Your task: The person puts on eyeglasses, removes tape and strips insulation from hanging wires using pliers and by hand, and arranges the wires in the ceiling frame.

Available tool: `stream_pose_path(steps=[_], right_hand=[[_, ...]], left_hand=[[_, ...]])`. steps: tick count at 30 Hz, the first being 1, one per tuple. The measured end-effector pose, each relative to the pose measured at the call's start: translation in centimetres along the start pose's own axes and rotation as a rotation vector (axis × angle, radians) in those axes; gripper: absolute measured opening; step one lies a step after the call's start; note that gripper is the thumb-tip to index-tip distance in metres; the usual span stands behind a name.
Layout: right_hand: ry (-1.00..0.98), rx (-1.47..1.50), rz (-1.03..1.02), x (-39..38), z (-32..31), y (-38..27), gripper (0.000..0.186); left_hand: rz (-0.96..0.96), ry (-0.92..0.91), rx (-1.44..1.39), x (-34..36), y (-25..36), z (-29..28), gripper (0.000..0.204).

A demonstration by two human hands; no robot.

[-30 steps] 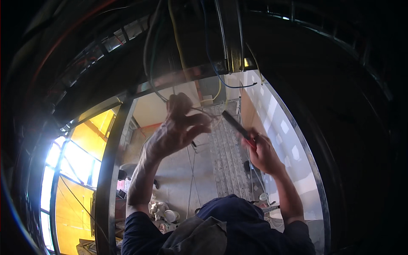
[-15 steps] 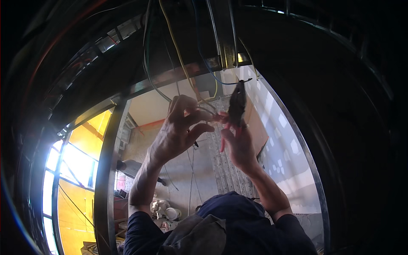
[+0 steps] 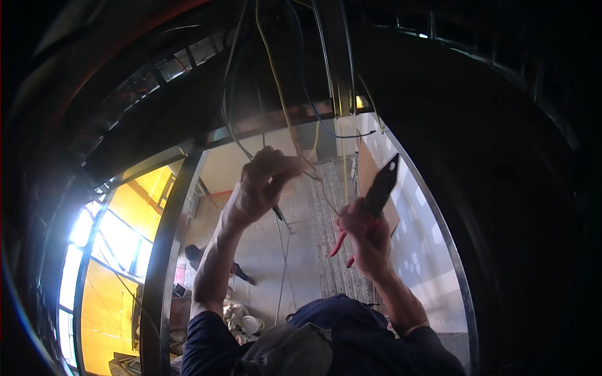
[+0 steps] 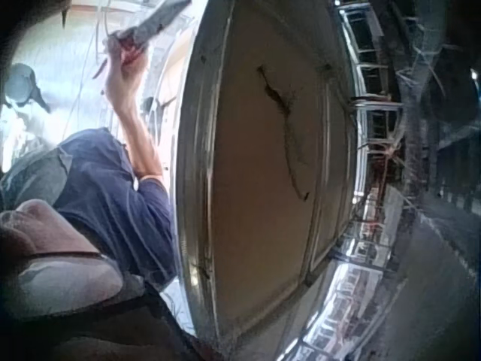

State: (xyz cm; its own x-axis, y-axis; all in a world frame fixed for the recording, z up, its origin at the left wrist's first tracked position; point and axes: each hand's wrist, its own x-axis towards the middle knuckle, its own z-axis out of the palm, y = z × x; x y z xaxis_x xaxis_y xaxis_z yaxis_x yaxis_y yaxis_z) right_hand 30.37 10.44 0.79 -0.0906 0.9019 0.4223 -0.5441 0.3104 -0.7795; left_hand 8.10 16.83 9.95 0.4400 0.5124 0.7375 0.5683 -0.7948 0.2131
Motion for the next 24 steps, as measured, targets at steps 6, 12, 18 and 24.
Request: stream_pose_path(steps=[6, 12, 18, 24], right_hand=[[0.039, 0.003, -0.102, -1.7, -2.7, -0.6, 0.023], [0.110, -0.303, -0.069, 1.0, -4.8, 4.2, 0.015], [0.146, -0.553, -0.197, 3.0, -10.0, 10.0, 0.010], [0.102, -0.530, -0.115, 3.1, -11.8, 13.8, 0.014]], left_hand=[[-0.070, 0.117, 0.036, 0.7, -0.7, 0.3, 0.014], [-0.002, 0.091, 0.053, -0.3, 0.2, 0.5, 0.010], [0.123, 0.054, -0.001, -0.2, 1.6, 1.9, 0.012], [0.100, 0.193, -0.055, -2.1, 2.2, 3.5, 0.012]])
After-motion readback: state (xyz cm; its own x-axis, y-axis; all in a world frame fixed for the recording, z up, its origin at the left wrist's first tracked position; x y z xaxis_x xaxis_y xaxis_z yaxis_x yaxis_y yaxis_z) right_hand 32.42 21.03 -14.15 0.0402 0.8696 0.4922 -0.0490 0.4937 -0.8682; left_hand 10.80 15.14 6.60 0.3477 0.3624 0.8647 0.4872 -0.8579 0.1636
